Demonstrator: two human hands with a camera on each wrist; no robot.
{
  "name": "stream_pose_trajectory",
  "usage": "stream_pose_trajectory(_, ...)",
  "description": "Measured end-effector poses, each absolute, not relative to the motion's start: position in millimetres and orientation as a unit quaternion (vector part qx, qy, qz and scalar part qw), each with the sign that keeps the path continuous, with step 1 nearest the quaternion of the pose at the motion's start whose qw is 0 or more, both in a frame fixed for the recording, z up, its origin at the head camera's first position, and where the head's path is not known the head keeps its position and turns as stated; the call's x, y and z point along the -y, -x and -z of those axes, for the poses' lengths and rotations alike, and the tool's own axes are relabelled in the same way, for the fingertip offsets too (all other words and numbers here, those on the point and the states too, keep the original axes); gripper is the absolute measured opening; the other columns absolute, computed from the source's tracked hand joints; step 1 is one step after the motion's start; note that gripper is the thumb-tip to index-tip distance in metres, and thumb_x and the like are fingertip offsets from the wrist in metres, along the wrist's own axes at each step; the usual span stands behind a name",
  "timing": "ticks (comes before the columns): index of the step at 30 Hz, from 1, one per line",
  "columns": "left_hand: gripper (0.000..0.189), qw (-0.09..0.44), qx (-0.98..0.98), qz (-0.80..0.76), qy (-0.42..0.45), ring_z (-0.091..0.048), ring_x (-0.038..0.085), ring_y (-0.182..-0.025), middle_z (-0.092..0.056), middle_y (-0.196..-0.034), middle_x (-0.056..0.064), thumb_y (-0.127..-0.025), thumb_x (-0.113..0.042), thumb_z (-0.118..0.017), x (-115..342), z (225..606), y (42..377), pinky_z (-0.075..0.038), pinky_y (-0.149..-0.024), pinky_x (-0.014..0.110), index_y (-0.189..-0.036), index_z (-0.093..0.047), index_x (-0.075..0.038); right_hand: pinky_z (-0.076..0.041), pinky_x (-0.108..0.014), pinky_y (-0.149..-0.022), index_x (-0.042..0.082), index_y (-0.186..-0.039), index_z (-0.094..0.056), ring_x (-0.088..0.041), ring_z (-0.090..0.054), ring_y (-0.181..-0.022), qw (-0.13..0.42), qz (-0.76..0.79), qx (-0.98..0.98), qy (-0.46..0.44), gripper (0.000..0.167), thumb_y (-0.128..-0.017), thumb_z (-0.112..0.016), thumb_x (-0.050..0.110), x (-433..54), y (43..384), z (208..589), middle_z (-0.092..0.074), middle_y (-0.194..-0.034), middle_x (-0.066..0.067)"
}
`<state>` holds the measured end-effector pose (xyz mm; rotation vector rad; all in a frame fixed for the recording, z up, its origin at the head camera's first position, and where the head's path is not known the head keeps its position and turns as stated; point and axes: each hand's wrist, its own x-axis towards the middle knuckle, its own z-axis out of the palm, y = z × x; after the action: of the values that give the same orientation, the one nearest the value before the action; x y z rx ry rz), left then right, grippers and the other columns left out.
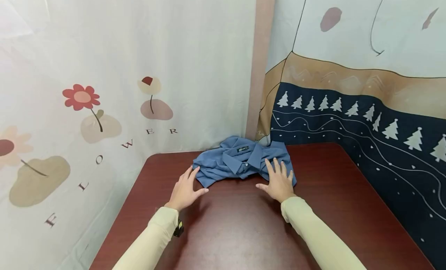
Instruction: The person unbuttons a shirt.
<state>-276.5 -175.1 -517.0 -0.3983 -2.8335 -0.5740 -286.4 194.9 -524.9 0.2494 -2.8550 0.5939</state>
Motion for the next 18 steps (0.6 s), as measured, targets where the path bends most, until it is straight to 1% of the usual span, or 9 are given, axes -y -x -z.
stream_pose_trajectory(3,0.085,0.101,0.966,0.215,0.104,-0.038,0.042,-0.131,-0.033,-0.151,0.018,-0.082,-0.050,-0.074,169.8,529.2,280.8,-0.039,-0.094,0.063,-0.151,-0.036,-0.018,-0.013,-0.079,-0.096,0.016,-0.155,-0.022,-0.052,-0.014,-0.138,0.097,-0.207,0.971,-0.062,0.103,-0.076,-0.079,0.050,-199.9,292.5,533.5,-0.018,-0.155,-0.025)
stream_pose_trajectory(7,0.084,0.078,0.970,0.215,0.082,-0.040,0.043,-0.129,-0.034,-0.150,0.018,-0.082,-0.048,-0.074,157.9,543.0,290.0,-0.040,-0.093,0.062,-0.151,-0.037,-0.018,-0.019,-0.078,-0.095,0.014,-0.156,-0.018,-0.054,-0.017,-0.136,0.077,-0.212,0.974,-0.034,0.104,-0.078,-0.079,0.045,-207.4,298.1,544.2,-0.017,-0.154,-0.027)
stream_pose_trajectory(9,0.083,0.070,0.972,0.212,0.076,-0.041,0.043,-0.129,-0.036,-0.149,0.018,-0.082,-0.047,-0.075,152.8,548.1,292.6,-0.039,-0.093,0.061,-0.150,-0.038,-0.018,-0.023,-0.076,-0.094,0.013,-0.156,-0.016,-0.054,-0.020,-0.135,0.064,-0.209,0.975,-0.027,0.104,-0.079,-0.079,0.043,-208.3,300.3,549.0,-0.018,-0.153,-0.028)
stream_pose_trajectory(13,0.075,0.067,0.976,0.195,0.070,-0.042,0.042,-0.127,-0.044,-0.144,0.017,-0.083,-0.043,-0.075,146.9,554.7,293.2,-0.038,-0.095,0.060,-0.146,-0.044,-0.016,-0.032,-0.071,-0.093,0.009,-0.155,-0.018,-0.052,-0.034,-0.128,0.051,-0.188,0.981,-0.024,0.101,-0.080,-0.079,0.038,-206.0,302.8,553.7,-0.033,-0.147,-0.030)
stream_pose_trajectory(18,0.060,0.072,0.983,0.154,0.075,-0.046,0.038,-0.123,-0.053,-0.136,0.013,-0.085,-0.040,-0.072,141.2,563.0,292.8,-0.039,-0.095,0.057,-0.137,-0.055,-0.013,-0.039,-0.064,-0.088,0.002,-0.149,-0.032,-0.048,-0.046,-0.118,0.060,-0.161,0.985,-0.029,0.087,-0.081,-0.080,0.027,-209.1,302.5,555.9,-0.050,-0.132,-0.029)
